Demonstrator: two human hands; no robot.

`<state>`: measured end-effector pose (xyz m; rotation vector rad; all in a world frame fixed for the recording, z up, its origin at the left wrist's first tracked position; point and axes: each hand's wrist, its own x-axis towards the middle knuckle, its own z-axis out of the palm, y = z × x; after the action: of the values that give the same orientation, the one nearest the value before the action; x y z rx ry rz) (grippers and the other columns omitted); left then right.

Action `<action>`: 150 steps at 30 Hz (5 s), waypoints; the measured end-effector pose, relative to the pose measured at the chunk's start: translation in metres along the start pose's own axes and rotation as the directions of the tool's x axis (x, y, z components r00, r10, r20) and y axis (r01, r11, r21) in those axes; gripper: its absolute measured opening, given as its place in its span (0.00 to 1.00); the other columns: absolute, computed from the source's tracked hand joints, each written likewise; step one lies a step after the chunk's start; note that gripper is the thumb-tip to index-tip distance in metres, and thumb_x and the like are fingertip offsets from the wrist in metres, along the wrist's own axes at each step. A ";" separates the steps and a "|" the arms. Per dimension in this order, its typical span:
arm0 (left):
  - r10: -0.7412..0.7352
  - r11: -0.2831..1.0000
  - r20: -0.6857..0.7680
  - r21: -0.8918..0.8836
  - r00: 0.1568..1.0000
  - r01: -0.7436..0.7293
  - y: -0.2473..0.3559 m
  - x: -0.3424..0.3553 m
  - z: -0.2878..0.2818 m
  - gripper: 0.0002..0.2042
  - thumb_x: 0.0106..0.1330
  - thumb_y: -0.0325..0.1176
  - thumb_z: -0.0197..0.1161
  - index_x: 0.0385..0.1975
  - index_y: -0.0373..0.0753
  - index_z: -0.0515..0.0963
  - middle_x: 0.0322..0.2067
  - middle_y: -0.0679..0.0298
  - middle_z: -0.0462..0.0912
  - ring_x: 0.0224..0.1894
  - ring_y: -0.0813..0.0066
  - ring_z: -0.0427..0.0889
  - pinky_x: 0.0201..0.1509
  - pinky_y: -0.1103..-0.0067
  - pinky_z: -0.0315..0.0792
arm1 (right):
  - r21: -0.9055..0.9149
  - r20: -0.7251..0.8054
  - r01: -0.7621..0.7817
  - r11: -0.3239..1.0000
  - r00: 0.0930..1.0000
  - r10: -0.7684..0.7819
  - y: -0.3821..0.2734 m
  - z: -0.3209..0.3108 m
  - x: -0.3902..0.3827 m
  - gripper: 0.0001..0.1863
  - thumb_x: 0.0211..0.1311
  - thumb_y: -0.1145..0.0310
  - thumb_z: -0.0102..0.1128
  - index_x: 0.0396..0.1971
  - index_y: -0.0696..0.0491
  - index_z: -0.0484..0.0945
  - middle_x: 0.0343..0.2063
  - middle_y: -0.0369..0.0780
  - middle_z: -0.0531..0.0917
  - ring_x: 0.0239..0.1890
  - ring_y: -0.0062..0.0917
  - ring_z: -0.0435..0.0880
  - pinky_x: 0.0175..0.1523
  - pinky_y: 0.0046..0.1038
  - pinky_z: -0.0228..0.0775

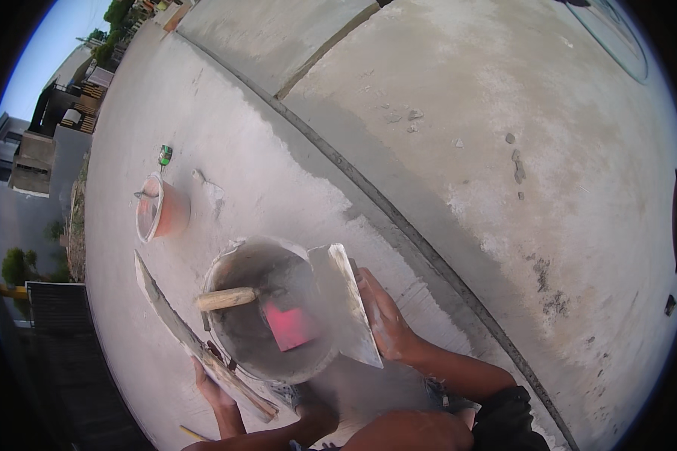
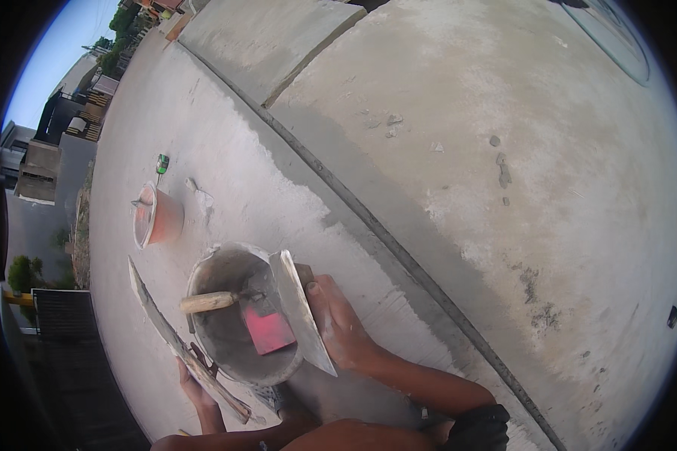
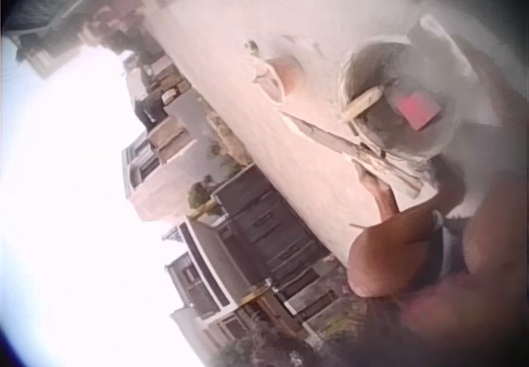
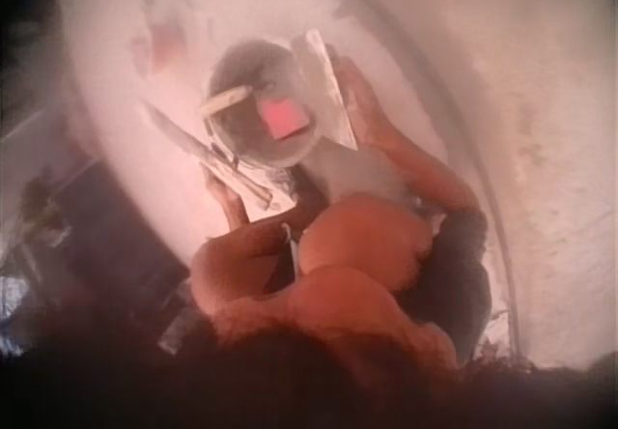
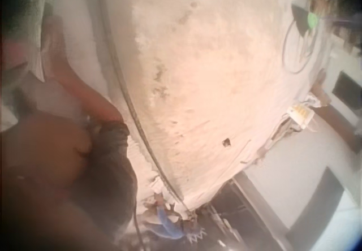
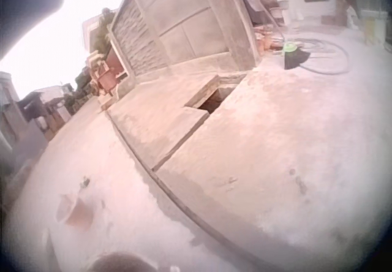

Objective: The person smooths a freshly poured concrete surface using a trowel and a straightedge. They repeatedly scrape and level the wet concrete along a linear section, occasionally repositioning the straightedge to maintain a flat finish.

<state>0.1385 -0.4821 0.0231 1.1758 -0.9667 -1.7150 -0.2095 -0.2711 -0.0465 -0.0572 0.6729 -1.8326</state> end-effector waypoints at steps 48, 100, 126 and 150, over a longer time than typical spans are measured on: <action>0.273 0.910 0.074 -0.344 0.959 -0.232 0.230 0.112 0.121 0.18 0.83 0.42 0.45 0.60 0.38 0.75 0.48 0.52 0.86 0.42 0.57 0.89 0.52 0.52 0.84 | -0.299 0.129 -0.128 0.946 0.977 0.173 0.134 0.153 0.374 0.23 0.83 0.53 0.40 0.62 0.53 0.73 0.49 0.39 0.84 0.47 0.24 0.87 0.53 0.34 0.82; -0.250 0.917 0.063 0.336 0.966 0.215 -0.007 0.236 0.266 0.21 0.79 0.42 0.59 0.60 0.32 0.73 0.54 0.59 0.82 0.53 0.72 0.82 0.61 0.73 0.74 | -0.979 -0.107 -0.042 0.197 0.938 -0.329 -0.123 -0.032 0.464 0.24 0.74 0.56 0.57 0.61 0.55 0.80 0.48 0.54 0.88 0.49 0.27 0.86 0.58 0.30 0.73; -0.333 0.912 0.119 0.292 0.935 0.288 0.000 0.222 0.252 0.22 0.77 0.42 0.62 0.60 0.31 0.73 0.53 0.60 0.82 0.51 0.73 0.81 0.59 0.74 0.75 | -0.959 -0.100 -0.023 0.283 0.960 -0.261 -0.125 -0.059 0.423 0.22 0.74 0.59 0.57 0.58 0.58 0.82 0.46 0.47 0.90 0.47 0.22 0.82 0.57 0.28 0.72; -0.373 0.900 0.125 0.290 0.919 0.325 -0.004 0.220 0.253 0.22 0.78 0.43 0.60 0.61 0.31 0.73 0.52 0.59 0.83 0.50 0.71 0.83 0.58 0.73 0.76 | -0.967 -0.110 -0.054 0.249 0.969 -0.221 -0.132 -0.055 0.399 0.23 0.75 0.58 0.56 0.60 0.58 0.81 0.36 0.45 0.88 0.42 0.17 0.78 0.54 0.27 0.73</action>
<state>-0.1528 -0.6483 0.0169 1.4589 -1.1753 -2.0515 -0.4905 -0.5733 -0.1429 -0.7482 1.9679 -1.2082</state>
